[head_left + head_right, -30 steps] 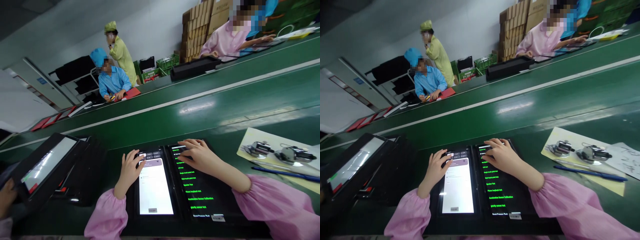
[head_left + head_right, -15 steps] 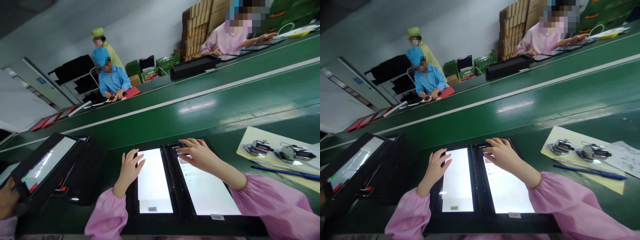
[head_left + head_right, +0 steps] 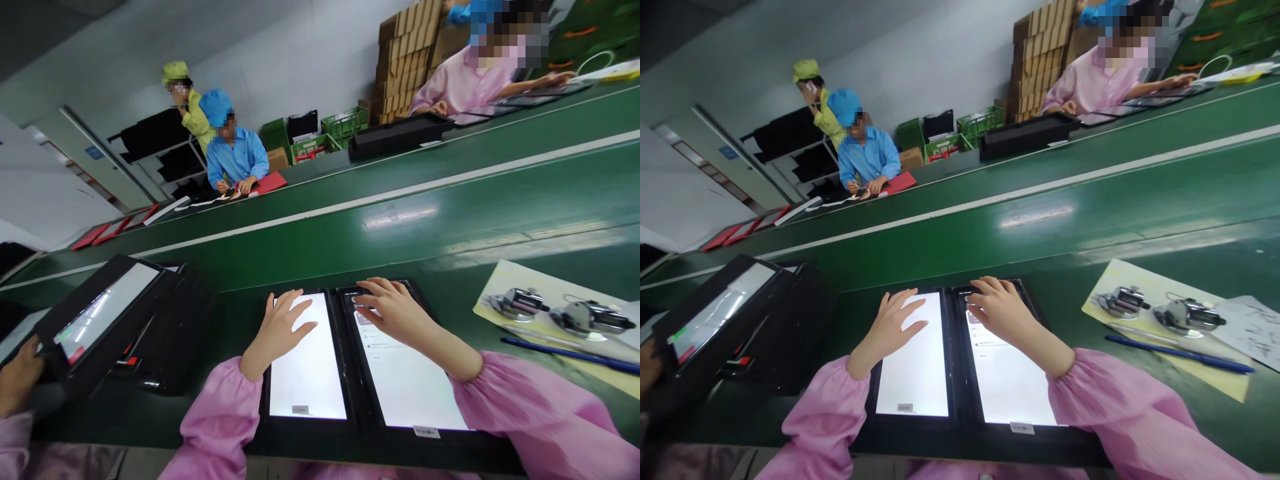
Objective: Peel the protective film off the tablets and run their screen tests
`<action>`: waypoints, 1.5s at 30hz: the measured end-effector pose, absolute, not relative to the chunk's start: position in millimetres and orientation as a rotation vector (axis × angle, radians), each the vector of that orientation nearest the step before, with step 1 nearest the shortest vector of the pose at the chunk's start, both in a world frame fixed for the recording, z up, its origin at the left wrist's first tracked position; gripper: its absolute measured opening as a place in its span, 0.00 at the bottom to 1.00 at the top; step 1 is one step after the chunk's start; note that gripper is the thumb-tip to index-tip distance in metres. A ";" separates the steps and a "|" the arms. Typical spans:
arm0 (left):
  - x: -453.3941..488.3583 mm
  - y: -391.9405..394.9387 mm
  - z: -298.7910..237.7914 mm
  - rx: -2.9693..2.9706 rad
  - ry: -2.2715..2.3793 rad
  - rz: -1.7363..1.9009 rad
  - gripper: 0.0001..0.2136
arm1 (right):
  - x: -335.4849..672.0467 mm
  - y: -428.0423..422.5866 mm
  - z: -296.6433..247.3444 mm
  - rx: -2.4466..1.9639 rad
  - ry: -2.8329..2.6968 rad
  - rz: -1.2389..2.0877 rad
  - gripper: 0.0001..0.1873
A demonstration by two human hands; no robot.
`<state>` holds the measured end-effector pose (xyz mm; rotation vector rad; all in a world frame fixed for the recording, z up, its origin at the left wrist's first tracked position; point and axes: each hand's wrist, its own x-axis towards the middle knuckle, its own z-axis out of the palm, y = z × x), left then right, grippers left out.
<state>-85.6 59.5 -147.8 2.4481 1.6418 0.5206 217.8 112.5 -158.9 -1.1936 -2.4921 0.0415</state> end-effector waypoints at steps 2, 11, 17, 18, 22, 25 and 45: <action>-80.3 61.3 -148.5 2.461 1.634 0.512 0.20 | 219.0 112.0 -159.2 -1.176 -2.469 0.092 0.14; -75.6 49.5 -151.9 2.485 1.563 0.509 0.18 | 281.1 129.7 -186.6 -1.325 -1.912 0.424 0.29; -67.4 48.4 -155.5 2.446 1.487 0.622 0.16 | 295.2 129.5 -211.2 -1.311 -1.457 0.824 0.36; -66.9 49.1 -155.7 2.431 1.493 0.663 0.16 | 294.5 127.6 -211.8 -1.298 -1.396 0.871 0.36; -79.6 56.3 -154.3 2.276 1.606 0.943 0.13 | 293.5 124.2 -210.2 -1.260 -1.233 1.009 0.35; -103.4 61.3 -154.3 1.994 1.704 1.256 0.11 | 293.3 121.7 -206.1 -1.238 -1.185 1.050 0.33; -162.9 13.0 -175.7 0.933 1.551 1.364 0.34 | 340.3 54.9 -206.6 -1.309 -1.308 1.187 0.54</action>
